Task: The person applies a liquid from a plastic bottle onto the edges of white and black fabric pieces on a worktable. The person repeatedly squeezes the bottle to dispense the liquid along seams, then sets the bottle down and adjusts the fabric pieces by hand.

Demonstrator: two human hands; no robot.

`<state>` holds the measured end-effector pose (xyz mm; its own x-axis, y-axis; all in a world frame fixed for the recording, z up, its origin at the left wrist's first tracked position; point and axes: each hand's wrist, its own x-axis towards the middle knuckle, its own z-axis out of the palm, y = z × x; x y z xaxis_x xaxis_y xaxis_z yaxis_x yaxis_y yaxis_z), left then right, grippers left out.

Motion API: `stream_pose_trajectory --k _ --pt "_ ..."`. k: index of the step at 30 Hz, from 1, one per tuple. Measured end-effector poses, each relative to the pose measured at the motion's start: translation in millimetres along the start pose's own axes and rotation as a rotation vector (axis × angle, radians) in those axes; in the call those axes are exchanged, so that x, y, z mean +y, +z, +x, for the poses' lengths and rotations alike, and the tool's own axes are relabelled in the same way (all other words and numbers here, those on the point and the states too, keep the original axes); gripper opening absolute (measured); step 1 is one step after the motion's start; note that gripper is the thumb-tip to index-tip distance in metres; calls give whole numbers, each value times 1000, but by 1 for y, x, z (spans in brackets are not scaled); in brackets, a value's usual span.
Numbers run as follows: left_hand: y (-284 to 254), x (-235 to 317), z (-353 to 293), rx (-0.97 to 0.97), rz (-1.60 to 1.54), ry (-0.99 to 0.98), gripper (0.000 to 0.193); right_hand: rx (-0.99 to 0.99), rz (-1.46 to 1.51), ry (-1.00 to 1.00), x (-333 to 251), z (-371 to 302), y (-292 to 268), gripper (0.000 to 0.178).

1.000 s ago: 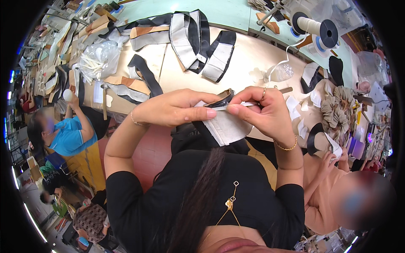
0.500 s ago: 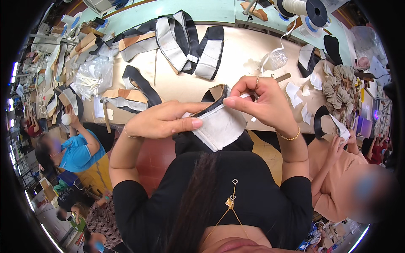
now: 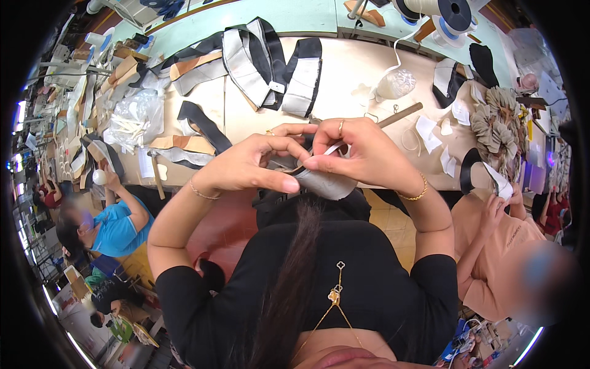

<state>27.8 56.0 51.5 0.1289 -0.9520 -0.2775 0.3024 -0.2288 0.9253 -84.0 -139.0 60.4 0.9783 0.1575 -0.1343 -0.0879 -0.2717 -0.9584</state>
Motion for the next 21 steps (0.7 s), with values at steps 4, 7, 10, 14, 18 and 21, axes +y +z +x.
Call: stream_pose_trajectory --k 4,7,10,14,18,21 --pt "5 6 1 26 600 -159 24 -43 -120 -75 12 7 10 24" --pt "7 11 2 53 819 -146 22 -44 -75 -13 19 9 14 23" --pt "-1 12 3 25 580 -282 26 -41 -50 39 24 9 10 23" --pt "-8 -5 8 82 -130 -482 39 -25 -9 56 25 9 1 24" --pt "-5 -18 5 33 -209 -562 50 -26 -35 115 26 7 -10 23" --pt "-3 -16 3 8 -106 -487 53 -15 -43 132 30 6 -14 24"
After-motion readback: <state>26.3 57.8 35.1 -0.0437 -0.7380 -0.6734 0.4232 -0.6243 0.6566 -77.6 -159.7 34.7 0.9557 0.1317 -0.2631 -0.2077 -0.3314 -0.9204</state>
